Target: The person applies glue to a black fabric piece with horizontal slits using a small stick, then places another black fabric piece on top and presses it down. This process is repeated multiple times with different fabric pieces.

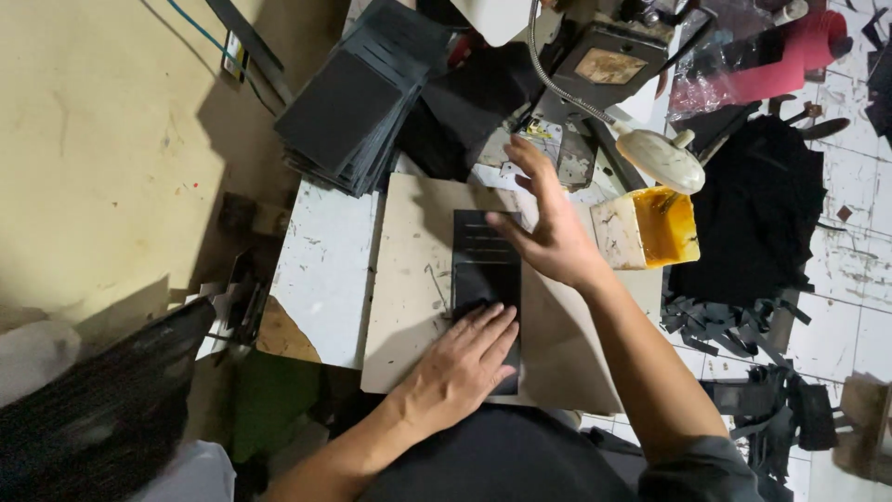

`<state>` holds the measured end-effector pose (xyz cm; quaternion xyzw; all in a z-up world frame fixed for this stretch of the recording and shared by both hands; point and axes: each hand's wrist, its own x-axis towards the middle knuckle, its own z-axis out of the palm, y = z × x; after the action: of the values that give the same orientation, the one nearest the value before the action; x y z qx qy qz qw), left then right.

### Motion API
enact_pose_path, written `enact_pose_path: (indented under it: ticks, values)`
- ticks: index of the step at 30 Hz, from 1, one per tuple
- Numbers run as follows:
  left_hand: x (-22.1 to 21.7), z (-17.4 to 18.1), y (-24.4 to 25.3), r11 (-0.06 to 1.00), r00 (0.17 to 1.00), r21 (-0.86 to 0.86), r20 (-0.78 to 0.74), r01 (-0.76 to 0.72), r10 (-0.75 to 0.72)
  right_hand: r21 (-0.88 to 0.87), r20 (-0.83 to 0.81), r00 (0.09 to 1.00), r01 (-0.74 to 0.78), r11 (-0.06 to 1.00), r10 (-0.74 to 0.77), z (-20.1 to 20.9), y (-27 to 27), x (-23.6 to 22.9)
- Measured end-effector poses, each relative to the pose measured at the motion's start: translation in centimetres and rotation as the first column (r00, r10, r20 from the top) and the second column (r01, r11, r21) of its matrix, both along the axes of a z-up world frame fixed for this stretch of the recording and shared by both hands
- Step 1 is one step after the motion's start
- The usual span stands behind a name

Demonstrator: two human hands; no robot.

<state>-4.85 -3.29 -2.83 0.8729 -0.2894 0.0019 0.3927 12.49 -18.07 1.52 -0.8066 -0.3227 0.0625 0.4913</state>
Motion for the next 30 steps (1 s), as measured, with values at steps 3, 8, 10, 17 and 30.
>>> enact_pose_path:
  ticks: [3,8,10,17,30]
  values:
    - [2.0,-0.3,-0.2,0.998,0.993,0.055,0.116,-0.021,0.015,-0.243,0.176,0.983,0.090,0.966,-0.047,0.3,-1.9,-1.9]
    - [3.0,-2.6,-1.0,0.945,0.998,0.327,0.058,0.017,-0.038,-0.448,0.192,0.981,0.063,0.892,0.027,-3.6,-3.7,-2.7]
    - [1.6,-2.6,-1.0,0.923,0.997,0.381,0.036,0.045,-0.064,-0.436,0.207,0.978,0.070,0.897,0.024,-3.6,-3.8,-3.0]
    - [-3.9,0.9,-0.2,0.960,0.943,0.066,-0.219,0.272,-0.252,-0.349,0.185,0.982,0.093,0.932,-0.029,-3.3,-3.7,-4.0]
    - [-0.9,3.0,4.4,0.587,0.748,-0.473,-0.508,-0.657,0.428,-0.368,0.534,0.831,0.395,0.842,-0.157,0.0,0.2,-9.8]
